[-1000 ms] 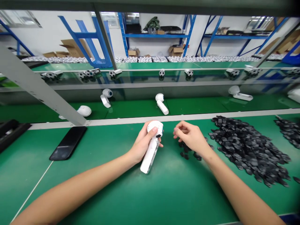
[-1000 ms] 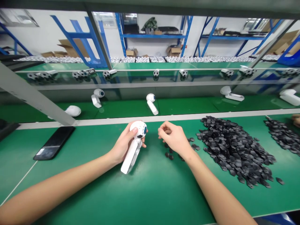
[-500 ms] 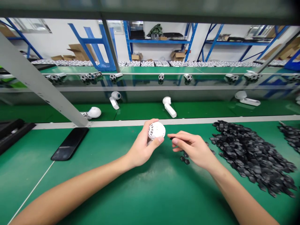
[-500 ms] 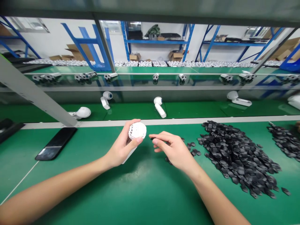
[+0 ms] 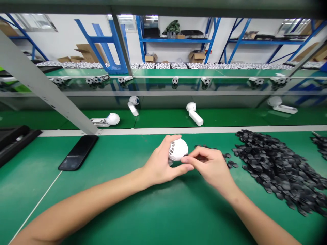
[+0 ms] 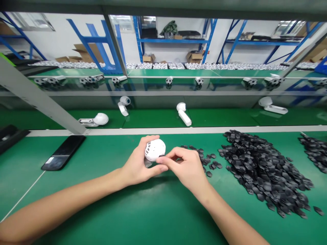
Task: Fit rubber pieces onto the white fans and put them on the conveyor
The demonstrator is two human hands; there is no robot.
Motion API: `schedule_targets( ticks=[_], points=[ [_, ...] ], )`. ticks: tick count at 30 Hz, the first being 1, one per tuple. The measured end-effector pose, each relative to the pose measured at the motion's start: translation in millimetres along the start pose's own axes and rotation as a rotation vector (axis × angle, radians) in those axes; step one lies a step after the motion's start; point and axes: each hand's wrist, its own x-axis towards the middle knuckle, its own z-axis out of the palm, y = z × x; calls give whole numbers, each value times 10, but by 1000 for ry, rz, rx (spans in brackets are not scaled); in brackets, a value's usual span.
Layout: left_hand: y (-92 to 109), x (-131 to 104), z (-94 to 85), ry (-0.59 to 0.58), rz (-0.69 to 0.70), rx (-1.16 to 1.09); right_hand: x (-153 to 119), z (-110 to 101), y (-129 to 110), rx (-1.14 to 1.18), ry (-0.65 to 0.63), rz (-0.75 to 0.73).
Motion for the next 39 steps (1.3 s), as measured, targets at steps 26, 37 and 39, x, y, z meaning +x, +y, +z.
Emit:
schedule_targets(
  ticks=[26, 37, 39],
  points=[
    [19, 41, -143, -18, 75, 239, 137, -733, 89, -554, -491, 8],
    [-369, 84, 20, 116, 388, 130, 159, -655, 239, -669, -643, 94],
    [-439, 66, 58, 111, 367, 111, 162, -626, 236, -574, -658, 65]
  ],
)
